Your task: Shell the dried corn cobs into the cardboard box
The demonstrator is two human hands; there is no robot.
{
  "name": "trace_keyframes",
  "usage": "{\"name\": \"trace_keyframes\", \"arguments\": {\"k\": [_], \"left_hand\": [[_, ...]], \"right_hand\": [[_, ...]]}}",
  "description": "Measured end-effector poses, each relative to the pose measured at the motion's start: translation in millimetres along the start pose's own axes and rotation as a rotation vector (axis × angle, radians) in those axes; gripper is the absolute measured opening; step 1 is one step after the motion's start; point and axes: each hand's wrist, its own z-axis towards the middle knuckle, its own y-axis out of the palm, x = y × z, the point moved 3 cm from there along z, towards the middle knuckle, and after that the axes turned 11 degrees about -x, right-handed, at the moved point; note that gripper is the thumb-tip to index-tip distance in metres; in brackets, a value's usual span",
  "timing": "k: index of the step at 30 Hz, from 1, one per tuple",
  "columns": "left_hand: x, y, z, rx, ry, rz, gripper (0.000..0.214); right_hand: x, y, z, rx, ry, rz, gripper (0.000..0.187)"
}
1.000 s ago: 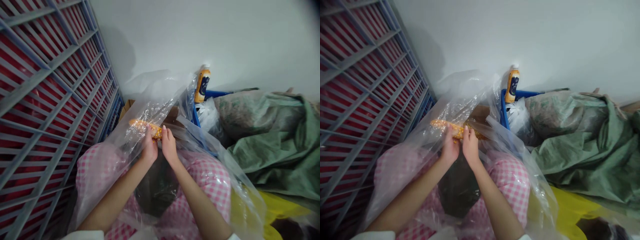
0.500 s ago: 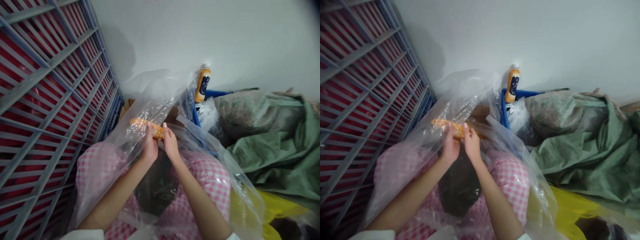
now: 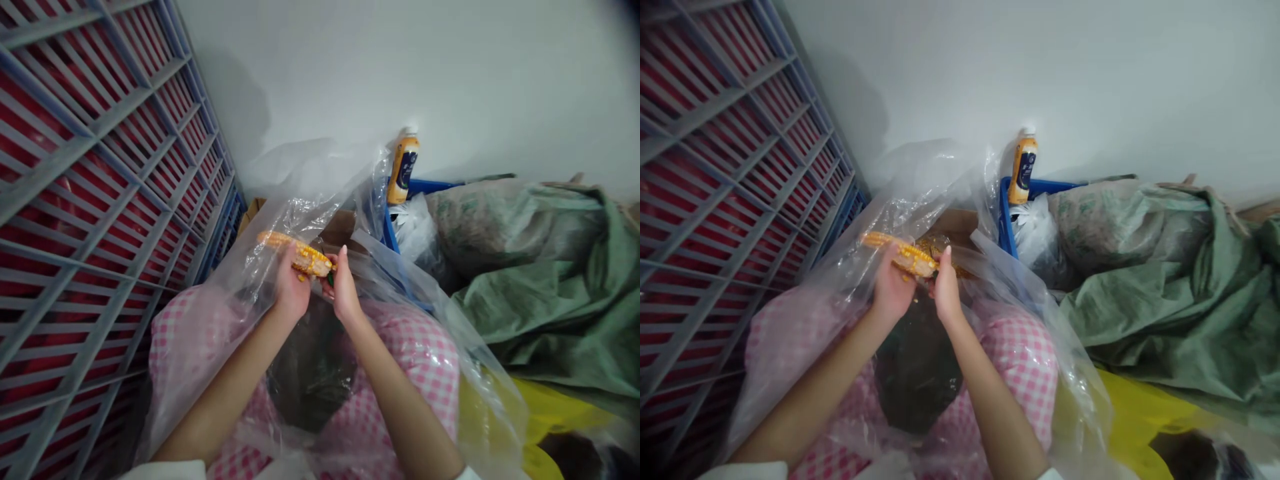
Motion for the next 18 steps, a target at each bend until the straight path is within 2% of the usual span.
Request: {"name": "trace_keyframes", "arguments": {"k": [5, 9, 12, 15, 18], "left_hand": [[6, -2.7, 4, 0.02, -0.068, 0.079, 0.014], [8, -0.6, 1, 0.053, -0.165, 0.023, 0.007], [12, 1.4, 1, 0.087, -0.095, -0.014, 0.008], [16, 1.9, 4, 0.068, 0.013, 0.01, 0.012], [17, 1.3, 6, 0.034, 0.044, 0.008, 0.016]], "right_hand": [[-18, -13, -3, 0.142, -0.246, -0.443, 0.048], [-30, -26, -5, 0.268, -0.27, -0.746, 0.044], [-32, -33, -2, 0.265, -0.243, -0.772, 0.042], [-29, -33, 0, 0.196, -0.31, -0.772, 0.037], [-21, -28, 0, 0.133, -0.291, -0.602, 0.038]]}}
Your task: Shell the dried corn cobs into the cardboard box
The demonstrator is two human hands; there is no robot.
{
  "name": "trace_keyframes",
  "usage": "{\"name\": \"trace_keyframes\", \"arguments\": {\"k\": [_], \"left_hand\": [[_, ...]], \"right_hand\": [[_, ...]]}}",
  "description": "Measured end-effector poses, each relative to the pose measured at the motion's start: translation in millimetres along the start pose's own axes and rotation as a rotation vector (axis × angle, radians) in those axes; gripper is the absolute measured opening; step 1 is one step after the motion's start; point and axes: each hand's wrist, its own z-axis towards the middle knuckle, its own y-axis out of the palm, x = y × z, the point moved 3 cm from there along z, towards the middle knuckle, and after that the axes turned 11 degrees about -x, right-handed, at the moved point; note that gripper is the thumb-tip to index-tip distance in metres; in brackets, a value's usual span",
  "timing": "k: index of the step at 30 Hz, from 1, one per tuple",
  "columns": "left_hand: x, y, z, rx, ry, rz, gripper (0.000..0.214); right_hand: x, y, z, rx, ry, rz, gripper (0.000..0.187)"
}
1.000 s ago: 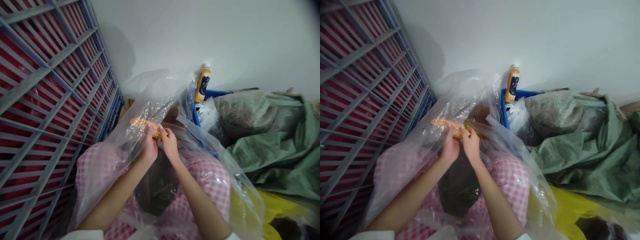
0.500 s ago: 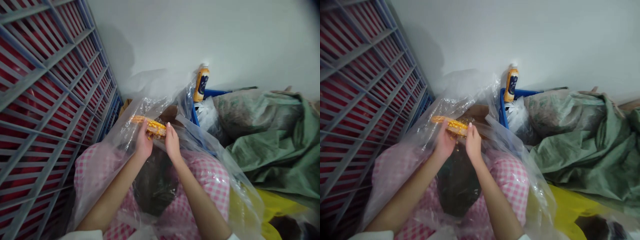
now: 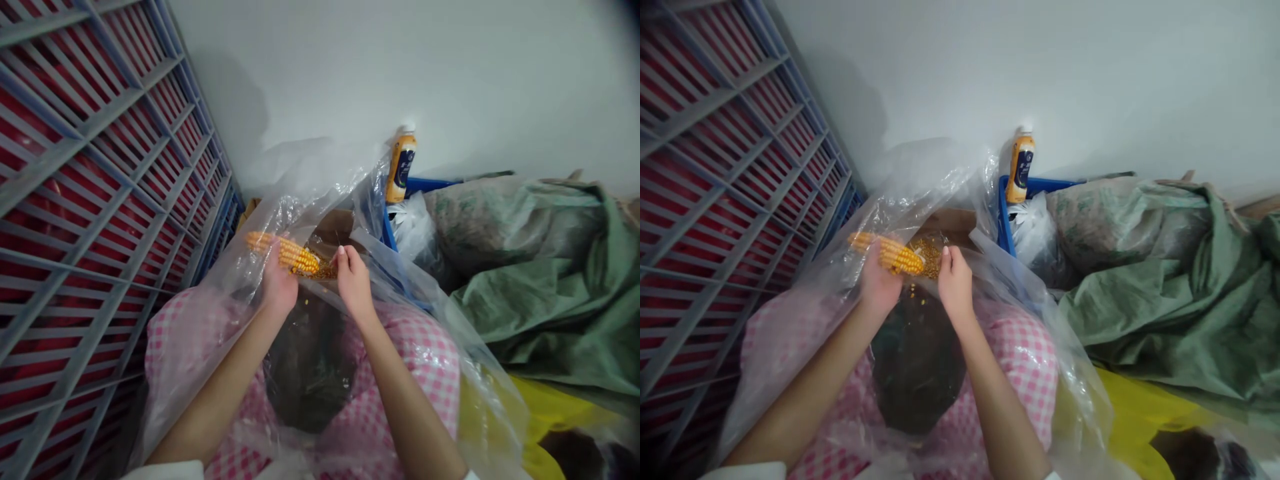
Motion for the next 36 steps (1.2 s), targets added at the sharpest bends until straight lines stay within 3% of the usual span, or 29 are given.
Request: {"name": "trace_keyframes", "arguments": {"k": [3, 6, 10, 18, 29, 32, 36], "left_hand": [[-1, -0.5, 0, 0.029, -0.02, -0.034, 0.02], [-5, 1.7, -2, 0.034, -0.05, -0.064, 0.025], [-12, 2.3, -6, 0.035, -0.08, -0.058, 0.029], [-20, -0.8, -10, 0.039, -0.072, -0.047, 0.026], [-21, -2.9, -7, -0.001, -0.127, -0.055, 0.038], [-21, -2.7, -8, 0.003, -0.133, -0.08, 0.039], [-21, -2.1, -11, -0.013, -0.147, -0.093, 0.04]], "right_hand": [[2, 15, -7, -0.068, 0.11, 0.24, 0.044], [-1, 31, -13, -0.11, 0.134, 0.342, 0.045], [-4, 41, -19, -0.039, 0.144, 0.383, 0.041], [1, 36, -22, -0.009, 0.131, 0.299, 0.04], [-4, 33, -22, 0.049, 0.102, 0.281, 0.04], [-9, 31, -23, 0.012, 0.093, 0.287, 0.041], [-15, 29, -22, -0.047, 0.027, 0.096, 0.036]]}}
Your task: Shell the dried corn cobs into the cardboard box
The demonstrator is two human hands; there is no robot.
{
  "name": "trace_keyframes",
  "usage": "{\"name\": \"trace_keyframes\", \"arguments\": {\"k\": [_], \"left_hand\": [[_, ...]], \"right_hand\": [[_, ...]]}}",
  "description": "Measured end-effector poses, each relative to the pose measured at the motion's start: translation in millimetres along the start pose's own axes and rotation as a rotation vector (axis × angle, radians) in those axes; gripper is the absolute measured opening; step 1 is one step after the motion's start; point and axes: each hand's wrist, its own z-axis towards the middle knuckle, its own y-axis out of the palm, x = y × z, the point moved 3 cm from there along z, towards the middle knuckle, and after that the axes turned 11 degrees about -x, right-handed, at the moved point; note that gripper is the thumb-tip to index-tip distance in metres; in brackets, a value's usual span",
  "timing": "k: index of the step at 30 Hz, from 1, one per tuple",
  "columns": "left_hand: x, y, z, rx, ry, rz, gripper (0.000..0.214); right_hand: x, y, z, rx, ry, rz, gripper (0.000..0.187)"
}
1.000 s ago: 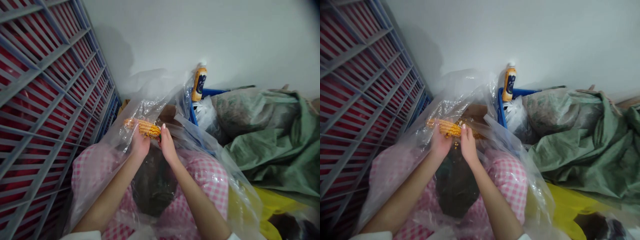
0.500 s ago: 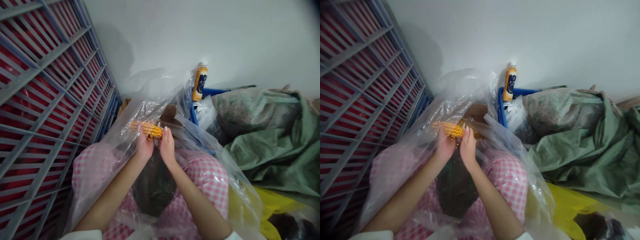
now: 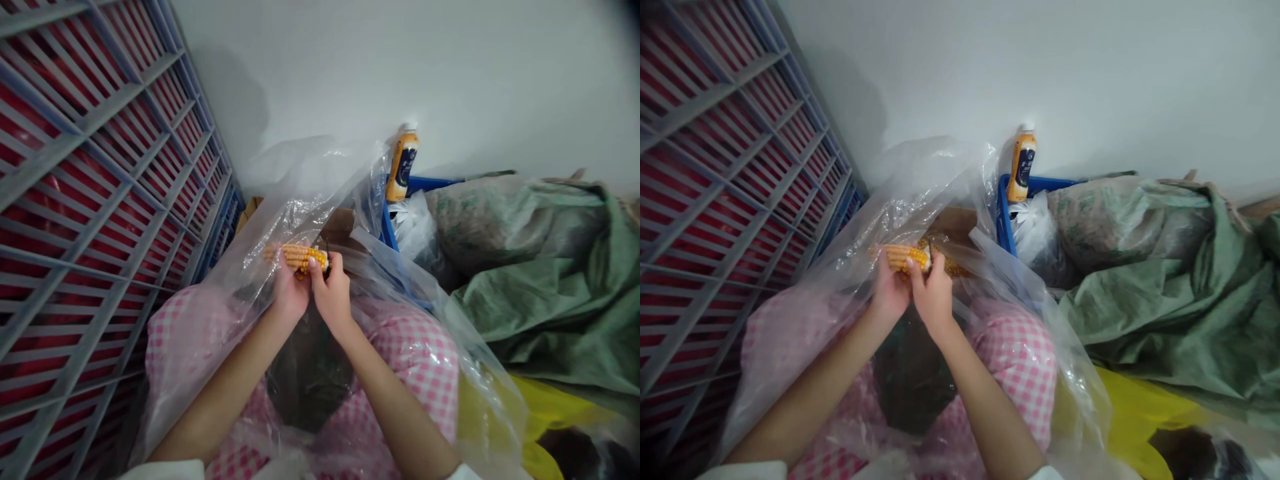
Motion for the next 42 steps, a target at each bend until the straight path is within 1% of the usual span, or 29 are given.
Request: {"name": "trace_keyframes", "arguments": {"k": [4, 7, 10, 13, 15, 17, 19, 23, 27, 31, 33, 36, 39, 40, 42], "left_hand": [[-2, -0.3, -2, -0.01, 0.0, -0.007, 0.044], [-4, -0.7, -2, -0.009, 0.006, 0.01, 0.044], [-3, -0.4, -1, -0.014, 0.034, 0.036, 0.044], [-2, -0.1, 0, -0.003, 0.032, 0.039, 0.044], [-2, -0.2, 1, 0.016, 0.033, 0.035, 0.041], [-1, -0.3, 1, 0.028, 0.05, 0.05, 0.038], [-1, -0.3, 1, 0.027, 0.062, 0.079, 0.037], [-1, -1.4, 1, 0.045, 0.085, 0.11, 0.036], [-1, -3.4, 3, 0.058, 0.101, 0.115, 0.036], [1, -3.1, 4, 0.058, 0.107, 0.121, 0.035], [2, -1.5, 5, 0.057, 0.098, 0.106, 0.037], [3, 0.8, 5, 0.043, 0.057, 0.073, 0.041], [2, 0.1, 5, 0.044, 0.064, 0.092, 0.04], [1, -1.0, 5, 0.057, 0.076, 0.103, 0.039], [0, -3.3, 5, 0.087, 0.086, 0.116, 0.035]], "right_hand": [[4, 2, 2, 0.011, -0.027, -0.185, 0.034], [8, 4, 3, 0.045, -0.047, -0.217, 0.034], [8, 4, 3, 0.103, -0.034, -0.126, 0.037], [8, 2, 5, 0.143, 0.016, 0.063, 0.044], [7, 2, 6, 0.108, 0.049, 0.176, 0.048], [6, 3, 8, 0.053, 0.065, 0.231, 0.048], [6, 4, 8, 0.021, 0.062, 0.237, 0.044], [8, 5, 6, 0.053, 0.056, 0.245, 0.04], [14, 7, 5, 0.041, 0.048, 0.202, 0.039], [18, 8, 6, 0.022, 0.042, 0.197, 0.043], [18, 7, 8, 0.024, 0.05, 0.239, 0.045], [15, 4, 9, 0.033, 0.088, 0.359, 0.046], [11, 2, 11, -0.013, 0.142, 0.439, 0.052], [10, 2, 11, -0.032, 0.143, 0.425, 0.053], [8, 1, 12, -0.05, 0.108, 0.336, 0.049]]}}
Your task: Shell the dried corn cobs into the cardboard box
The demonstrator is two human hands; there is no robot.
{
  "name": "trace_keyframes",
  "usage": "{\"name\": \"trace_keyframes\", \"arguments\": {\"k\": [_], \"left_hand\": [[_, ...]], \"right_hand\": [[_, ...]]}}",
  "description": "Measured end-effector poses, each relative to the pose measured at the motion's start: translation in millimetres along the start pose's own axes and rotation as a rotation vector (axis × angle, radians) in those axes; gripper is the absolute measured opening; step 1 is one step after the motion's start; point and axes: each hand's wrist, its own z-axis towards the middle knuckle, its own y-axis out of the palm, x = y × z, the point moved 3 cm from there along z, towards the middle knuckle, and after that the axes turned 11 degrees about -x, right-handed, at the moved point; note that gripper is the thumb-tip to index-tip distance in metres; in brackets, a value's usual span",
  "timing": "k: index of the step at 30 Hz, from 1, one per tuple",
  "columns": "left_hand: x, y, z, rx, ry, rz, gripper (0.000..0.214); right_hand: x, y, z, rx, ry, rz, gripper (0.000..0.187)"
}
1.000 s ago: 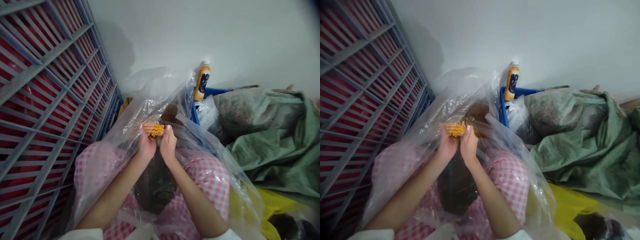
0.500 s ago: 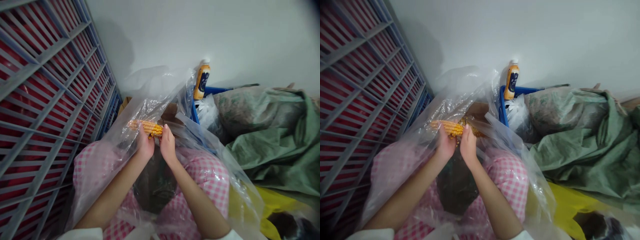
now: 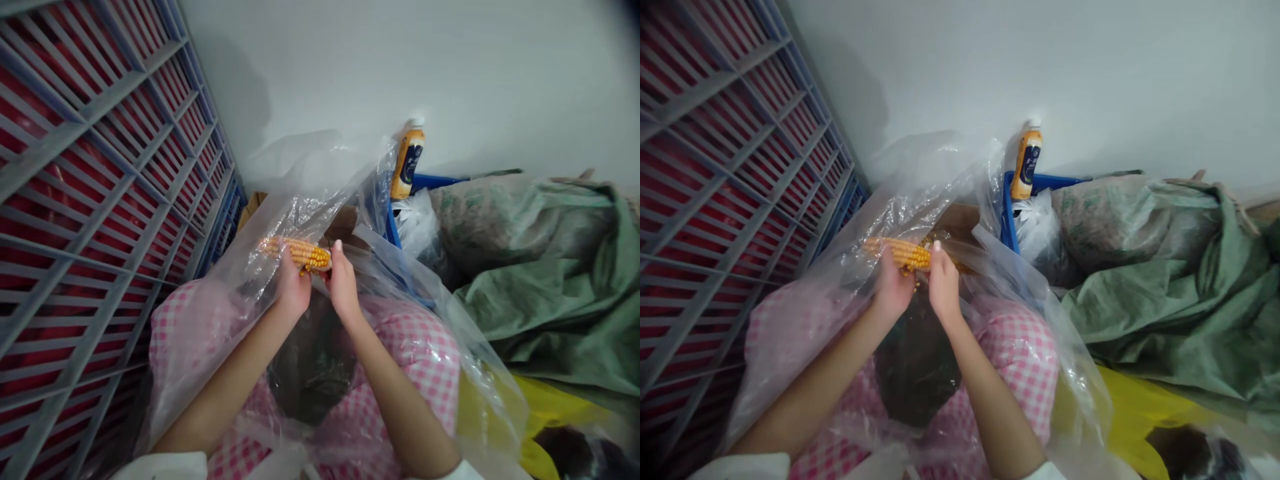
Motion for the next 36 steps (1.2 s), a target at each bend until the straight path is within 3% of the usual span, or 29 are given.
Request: {"name": "trace_keyframes", "arguments": {"k": [5, 16, 25, 31, 36], "left_hand": [[-0.3, -0.6, -1.7, 0.014, -0.005, 0.015, 0.027], [1.4, -0.4, -1.4, -0.023, 0.015, 0.011, 0.031], [1.8, -0.4, -0.5, 0.016, -0.012, -0.028, 0.037], [-0.9, -0.2, -4.0, -0.033, -0.054, -0.023, 0.039], [-2.0, -0.5, -4.9, -0.025, -0.009, -0.023, 0.039]], "right_hand": [[0.1, 0.8, -2.9, 0.022, -0.091, -0.21, 0.033], [1.1, 1.2, -8.1, 0.057, -0.119, -0.357, 0.033], [1.1, 1.1, -6.1, 0.035, -0.032, -0.203, 0.05], [-3.2, 3.5, -8.6, 0.028, -0.127, -0.54, 0.036], [-0.1, 2.0, -5.2, 0.09, -0.205, -0.585, 0.037]]}}
